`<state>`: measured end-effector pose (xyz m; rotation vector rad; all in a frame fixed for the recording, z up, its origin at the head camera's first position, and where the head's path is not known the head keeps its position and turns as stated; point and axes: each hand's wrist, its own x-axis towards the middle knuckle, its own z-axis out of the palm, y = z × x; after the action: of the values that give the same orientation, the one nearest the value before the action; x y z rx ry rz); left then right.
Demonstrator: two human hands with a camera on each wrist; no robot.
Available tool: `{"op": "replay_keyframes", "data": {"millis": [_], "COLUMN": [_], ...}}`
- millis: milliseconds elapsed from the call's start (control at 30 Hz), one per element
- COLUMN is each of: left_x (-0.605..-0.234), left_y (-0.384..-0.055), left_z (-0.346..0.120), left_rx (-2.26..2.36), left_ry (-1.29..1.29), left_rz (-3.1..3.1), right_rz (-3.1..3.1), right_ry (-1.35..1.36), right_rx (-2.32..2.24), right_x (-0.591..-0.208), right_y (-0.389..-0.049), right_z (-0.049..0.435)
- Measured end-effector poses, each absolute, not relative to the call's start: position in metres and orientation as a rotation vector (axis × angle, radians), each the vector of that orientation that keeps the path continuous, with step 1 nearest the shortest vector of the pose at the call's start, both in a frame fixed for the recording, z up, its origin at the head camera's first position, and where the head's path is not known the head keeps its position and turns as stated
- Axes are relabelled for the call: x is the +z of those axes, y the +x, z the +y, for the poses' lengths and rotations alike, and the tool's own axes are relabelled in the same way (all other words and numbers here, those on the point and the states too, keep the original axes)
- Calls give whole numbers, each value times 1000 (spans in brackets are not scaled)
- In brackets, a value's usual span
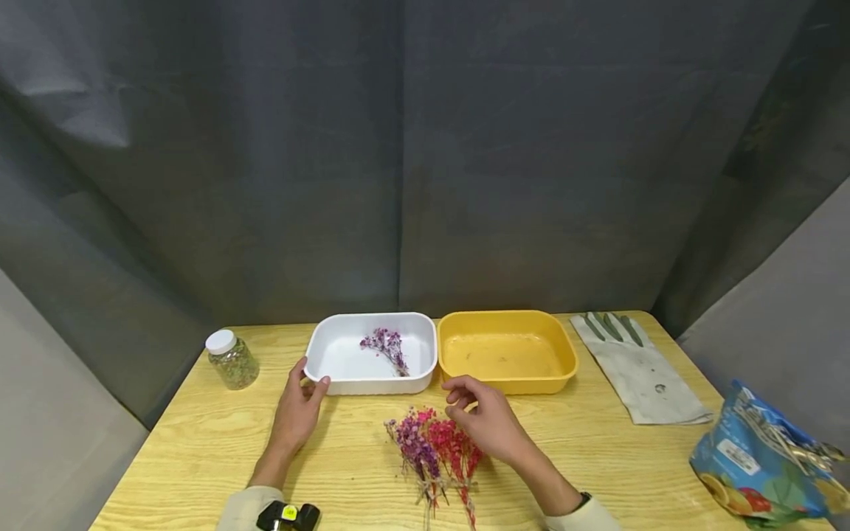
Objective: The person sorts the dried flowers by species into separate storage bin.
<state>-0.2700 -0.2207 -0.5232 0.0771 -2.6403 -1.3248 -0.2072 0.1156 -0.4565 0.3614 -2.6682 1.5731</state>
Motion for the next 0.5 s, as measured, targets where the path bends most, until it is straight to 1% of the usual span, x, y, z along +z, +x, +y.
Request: {"op": "replay_keyframes", "data": {"millis": [200, 500], "left_x": [-524, -522], "left_y": [-269, -271], "left_z": [-221, -221], "left_rx": [-1326, -1370], "left_ry": [79, 97], "left_rz": [-2639, -2636], "right_rz": [-2668, -2687], "right_ry": [355, 414], "right_rx": [1614, 1526], "right_x": [-463, -472], "right_y": [-195, -180], "right_z": [122, 124]}}
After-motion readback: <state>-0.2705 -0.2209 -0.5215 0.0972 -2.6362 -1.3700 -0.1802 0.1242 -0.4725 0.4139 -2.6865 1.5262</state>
